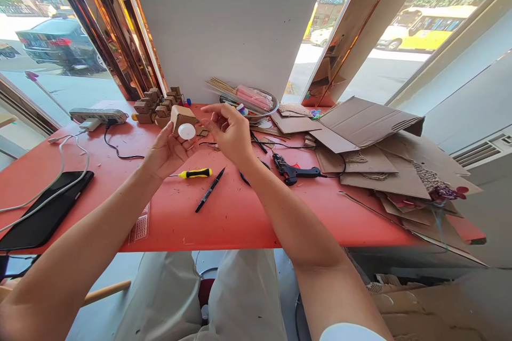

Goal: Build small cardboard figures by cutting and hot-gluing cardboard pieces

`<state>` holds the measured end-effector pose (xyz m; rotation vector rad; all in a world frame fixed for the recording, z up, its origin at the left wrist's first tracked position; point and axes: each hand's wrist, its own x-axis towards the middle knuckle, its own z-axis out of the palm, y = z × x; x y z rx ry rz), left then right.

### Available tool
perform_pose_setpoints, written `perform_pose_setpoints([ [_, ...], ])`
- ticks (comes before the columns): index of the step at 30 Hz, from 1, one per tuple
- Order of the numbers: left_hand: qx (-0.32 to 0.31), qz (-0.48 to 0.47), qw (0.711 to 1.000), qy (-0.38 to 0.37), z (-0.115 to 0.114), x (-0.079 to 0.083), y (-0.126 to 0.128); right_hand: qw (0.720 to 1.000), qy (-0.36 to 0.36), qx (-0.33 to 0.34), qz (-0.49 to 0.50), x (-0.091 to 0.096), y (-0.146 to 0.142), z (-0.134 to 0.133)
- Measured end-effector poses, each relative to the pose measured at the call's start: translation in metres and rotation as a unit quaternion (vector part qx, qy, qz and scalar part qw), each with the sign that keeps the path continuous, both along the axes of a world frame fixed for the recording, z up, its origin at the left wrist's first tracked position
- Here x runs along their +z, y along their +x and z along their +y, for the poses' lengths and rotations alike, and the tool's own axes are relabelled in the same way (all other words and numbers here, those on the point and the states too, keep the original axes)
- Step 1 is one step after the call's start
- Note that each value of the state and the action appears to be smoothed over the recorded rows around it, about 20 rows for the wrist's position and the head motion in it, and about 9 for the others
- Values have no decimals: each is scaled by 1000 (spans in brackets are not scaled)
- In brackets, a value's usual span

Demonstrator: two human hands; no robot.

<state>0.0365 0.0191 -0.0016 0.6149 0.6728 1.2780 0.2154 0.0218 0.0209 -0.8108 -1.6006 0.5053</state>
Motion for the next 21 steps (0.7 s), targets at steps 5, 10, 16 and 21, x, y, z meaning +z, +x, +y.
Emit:
perform_pose_setpoints([
  [5,-41,3,999,-11,-4,2,0,999,8,33,-32,-2,-3,-2],
  [10,-91,-3,996,-27,-8,10,-3,997,-3,77,-22,-4,-10,-6],
  [16,-120,3,992,-33,-10,12,-3,994,-26,105,-4,-5,-16,-11],
  [21,-131,12,991,-31,-13,11,-1,994,-24,105,13,-3,-14,-11],
])
